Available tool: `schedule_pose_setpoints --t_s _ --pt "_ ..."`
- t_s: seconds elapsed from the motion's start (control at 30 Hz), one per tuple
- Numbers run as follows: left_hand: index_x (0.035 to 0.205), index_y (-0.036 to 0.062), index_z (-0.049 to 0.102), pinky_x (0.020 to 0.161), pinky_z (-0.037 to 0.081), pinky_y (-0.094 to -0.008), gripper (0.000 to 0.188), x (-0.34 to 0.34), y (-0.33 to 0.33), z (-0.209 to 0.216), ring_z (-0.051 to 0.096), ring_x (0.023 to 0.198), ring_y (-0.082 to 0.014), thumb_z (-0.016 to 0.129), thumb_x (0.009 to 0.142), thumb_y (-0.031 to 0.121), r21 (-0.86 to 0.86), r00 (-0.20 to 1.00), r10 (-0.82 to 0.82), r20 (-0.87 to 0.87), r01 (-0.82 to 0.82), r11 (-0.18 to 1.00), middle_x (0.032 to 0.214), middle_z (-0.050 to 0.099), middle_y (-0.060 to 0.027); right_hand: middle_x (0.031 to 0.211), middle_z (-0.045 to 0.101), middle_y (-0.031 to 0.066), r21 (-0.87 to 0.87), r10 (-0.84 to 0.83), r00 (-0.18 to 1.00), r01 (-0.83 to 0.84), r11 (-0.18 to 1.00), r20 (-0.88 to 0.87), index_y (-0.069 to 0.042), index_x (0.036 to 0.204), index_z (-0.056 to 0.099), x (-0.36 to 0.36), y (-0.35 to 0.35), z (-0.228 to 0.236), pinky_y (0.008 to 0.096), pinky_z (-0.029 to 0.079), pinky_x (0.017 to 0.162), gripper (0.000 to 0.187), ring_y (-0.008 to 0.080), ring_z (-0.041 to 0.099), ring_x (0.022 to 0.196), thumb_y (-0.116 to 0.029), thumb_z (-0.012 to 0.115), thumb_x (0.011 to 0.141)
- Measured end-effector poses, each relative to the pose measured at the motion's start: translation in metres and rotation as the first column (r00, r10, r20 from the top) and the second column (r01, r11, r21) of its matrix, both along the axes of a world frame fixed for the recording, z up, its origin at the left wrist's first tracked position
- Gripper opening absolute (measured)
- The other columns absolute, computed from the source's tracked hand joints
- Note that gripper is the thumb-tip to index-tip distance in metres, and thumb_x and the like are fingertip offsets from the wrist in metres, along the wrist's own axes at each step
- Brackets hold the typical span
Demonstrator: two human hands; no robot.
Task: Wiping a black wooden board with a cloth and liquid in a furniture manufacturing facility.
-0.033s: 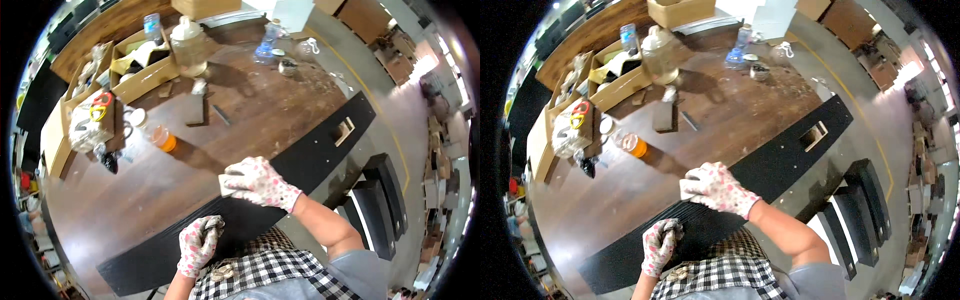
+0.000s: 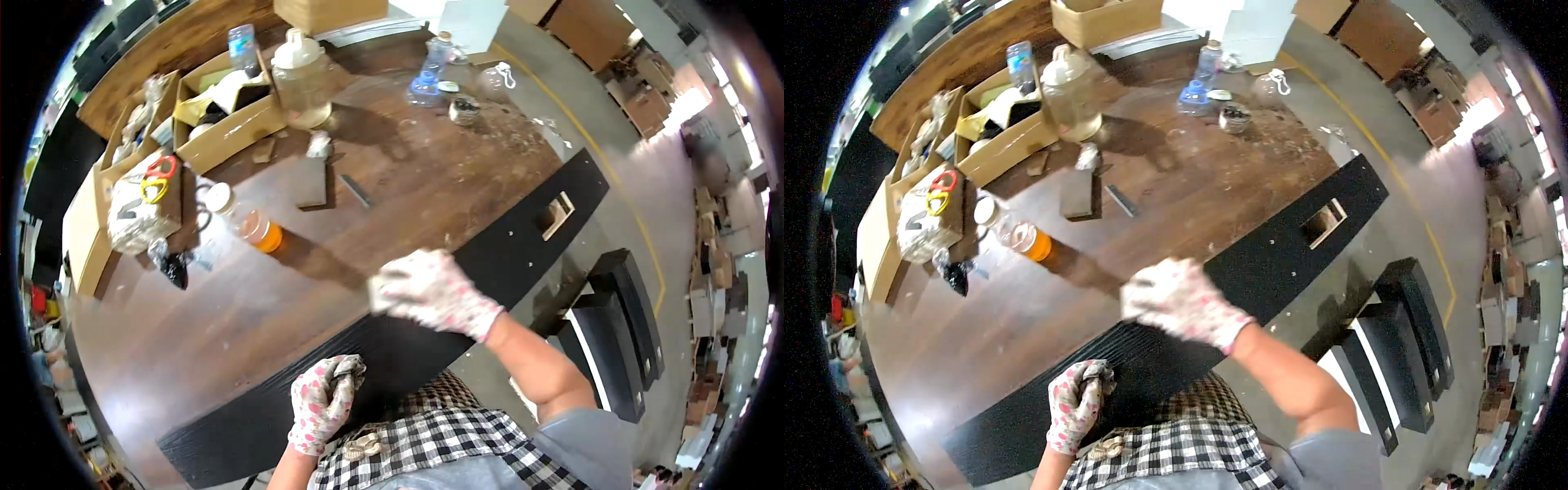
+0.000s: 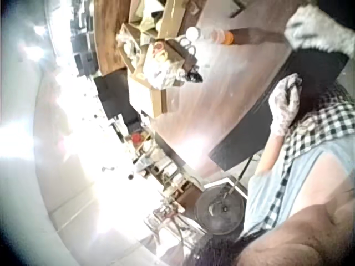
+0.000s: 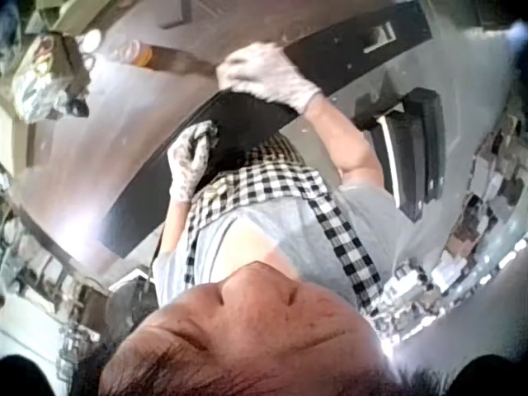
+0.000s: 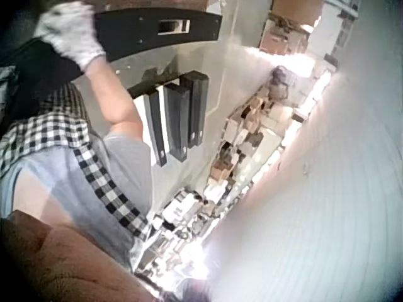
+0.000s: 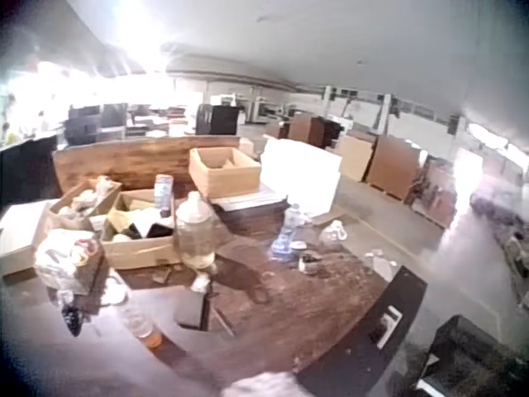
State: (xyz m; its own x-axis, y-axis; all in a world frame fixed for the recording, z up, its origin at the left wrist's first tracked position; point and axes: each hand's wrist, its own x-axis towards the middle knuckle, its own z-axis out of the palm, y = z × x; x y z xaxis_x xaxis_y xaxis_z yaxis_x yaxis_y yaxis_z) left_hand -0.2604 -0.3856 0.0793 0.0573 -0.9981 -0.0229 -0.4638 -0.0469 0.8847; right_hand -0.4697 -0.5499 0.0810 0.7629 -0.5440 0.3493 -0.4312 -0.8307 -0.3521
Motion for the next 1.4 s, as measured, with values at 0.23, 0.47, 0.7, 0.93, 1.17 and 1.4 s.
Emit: schedule_pose_setpoints --t_s 0.23,0.47,0.7,0.93,1.17,1.4 --pt "0.102 0.0054 0.066 0.076 0.053 -0.0375 0.025 -0.033 -0.032 -0.001 0.067 0.084 -0.0313 0.059 0.078 0.011 0.081 0.984 -0.16 -0.079 0.166 0.983 0.093 0.069 -0.0134 0.091 0.068 0.003 -0.159 -0.523 0.83 0.499 0.852 -0.193 -0.024 0.083 0.07 -0.12 -0.064 0.02 0.0368 0.053 0.073 0.019 0.025 0.064 0.083 -0.04 0.06 0.082" --pt "0.103 -0.0026 0.064 0.08 0.052 -0.0363 0.029 -0.089 -0.07 0.01 0.067 0.086 -0.0306 0.055 0.079 0.012 0.089 0.961 -0.274 -0.025 0.276 0.957 0.094 0.068 -0.0176 0.091 0.064 -0.0013 -0.088 -0.287 0.953 0.279 0.956 -0.099 -0.028 0.087 0.066 -0.117 -0.057 -0.002 0.0372 0.049 0.069 0.013 0.0208 0.061 0.082 -0.037 0.057 0.083" --pt "0.104 -0.0019 0.064 0.081 0.051 -0.036 0.03 -0.209 -0.133 0.0 0.067 0.088 -0.0293 0.054 0.081 0.015 -0.037 0.988 -0.148 -0.045 0.146 0.989 0.096 0.068 -0.0173 0.089 0.068 -0.0007 -0.124 -0.327 0.943 0.317 0.94 -0.064 -0.022 0.085 0.069 -0.245 -0.148 -0.001 0.0362 0.051 0.072 0.011 0.0211 0.063 0.085 -0.028 0.061 0.082" --pt "0.105 -0.0027 0.062 0.082 0.051 -0.035 0.033 -0.273 -0.166 -0.014 0.066 0.089 -0.0264 0.054 0.086 0.022 -0.021 0.998 0.004 -0.06 -0.005 1.0 0.098 0.068 -0.0157 0.082 0.065 -0.0009 -0.056 -0.113 0.991 0.117 0.992 0.068 -0.025 0.084 0.067 -0.277 -0.172 -0.014 0.034 0.051 0.063 0.011 0.0181 0.062 0.074 -0.029 0.058 0.085" --pt "0.106 0.0003 0.062 0.083 0.051 -0.0379 0.03 -0.282 -0.163 -0.041 0.067 0.091 -0.0312 0.053 0.081 0.014 -0.145 0.984 0.17 -0.051 -0.175 0.974 0.102 0.068 -0.0167 0.08 0.064 0.0063 -0.174 -0.444 0.891 0.425 0.889 -0.095 -0.019 0.078 0.067 -0.387 -0.249 0.008 0.0418 0.049 0.071 0.024 0.0262 0.06 0.082 -0.035 0.053 0.088" --pt "0.105 -0.0013 0.063 0.083 0.049 -0.0368 0.035 -0.292 -0.17 -0.035 0.065 0.091 -0.027 0.055 0.084 0.026 -0.125 0.969 0.244 -0.032 -0.246 0.961 0.1 0.067 -0.0149 0.091 0.068 0.0033 -0.025 -0.238 0.963 0.236 0.971 -0.131 -0.021 0.089 0.071 -0.363 -0.228 -0.009 0.0391 0.051 0.078 0.015 0.0234 0.063 0.084 -0.032 0.062 0.082"
